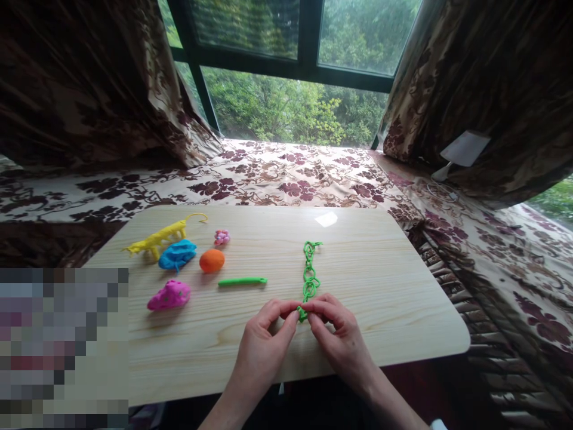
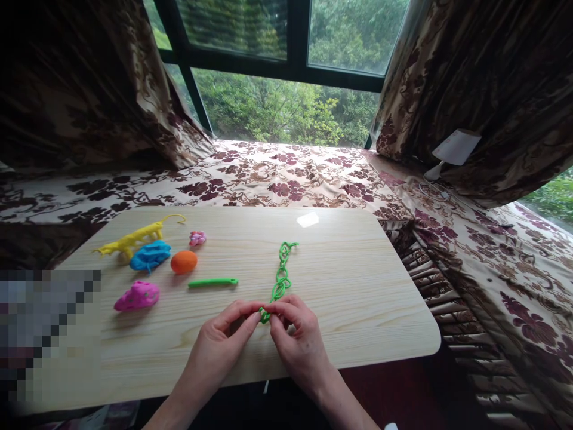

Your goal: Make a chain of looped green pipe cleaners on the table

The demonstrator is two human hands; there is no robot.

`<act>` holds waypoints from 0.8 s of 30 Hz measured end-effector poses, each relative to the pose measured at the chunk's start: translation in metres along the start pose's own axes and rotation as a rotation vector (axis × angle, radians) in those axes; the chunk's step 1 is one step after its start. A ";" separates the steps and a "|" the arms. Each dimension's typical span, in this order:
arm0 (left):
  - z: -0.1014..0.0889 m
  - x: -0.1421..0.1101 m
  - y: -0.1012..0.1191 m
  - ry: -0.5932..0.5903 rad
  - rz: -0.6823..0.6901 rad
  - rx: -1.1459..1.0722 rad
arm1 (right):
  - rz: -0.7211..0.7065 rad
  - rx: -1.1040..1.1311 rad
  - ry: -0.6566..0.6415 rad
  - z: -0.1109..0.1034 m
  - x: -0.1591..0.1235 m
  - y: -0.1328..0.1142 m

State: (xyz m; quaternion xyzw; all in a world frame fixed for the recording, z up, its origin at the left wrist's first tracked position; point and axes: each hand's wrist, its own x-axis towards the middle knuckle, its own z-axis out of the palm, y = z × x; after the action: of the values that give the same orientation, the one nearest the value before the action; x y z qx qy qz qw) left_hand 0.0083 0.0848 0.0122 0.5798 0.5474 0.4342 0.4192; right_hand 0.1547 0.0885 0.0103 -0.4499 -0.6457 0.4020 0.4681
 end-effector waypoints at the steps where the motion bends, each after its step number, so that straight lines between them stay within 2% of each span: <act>1: 0.000 0.000 0.000 0.000 0.011 0.011 | 0.005 -0.015 0.002 0.000 0.000 0.000; 5: 0.000 0.000 -0.001 -0.006 0.059 0.075 | 0.026 -0.051 0.027 0.001 -0.001 0.003; 14: 0.000 -0.002 0.001 -0.064 0.093 0.156 | -0.033 -0.093 0.022 0.001 0.000 0.005; 20: 0.000 -0.002 0.003 -0.055 0.038 0.170 | -0.081 -0.144 -0.009 0.000 0.000 0.005; 24: 0.000 -0.003 0.003 -0.002 -0.031 0.198 | -0.087 -0.170 -0.023 -0.001 -0.001 0.002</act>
State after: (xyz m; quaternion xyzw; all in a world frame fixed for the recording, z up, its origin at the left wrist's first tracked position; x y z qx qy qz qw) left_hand 0.0092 0.0812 0.0153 0.6103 0.5961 0.3707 0.3671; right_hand 0.1557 0.0883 0.0084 -0.4549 -0.7017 0.3300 0.4379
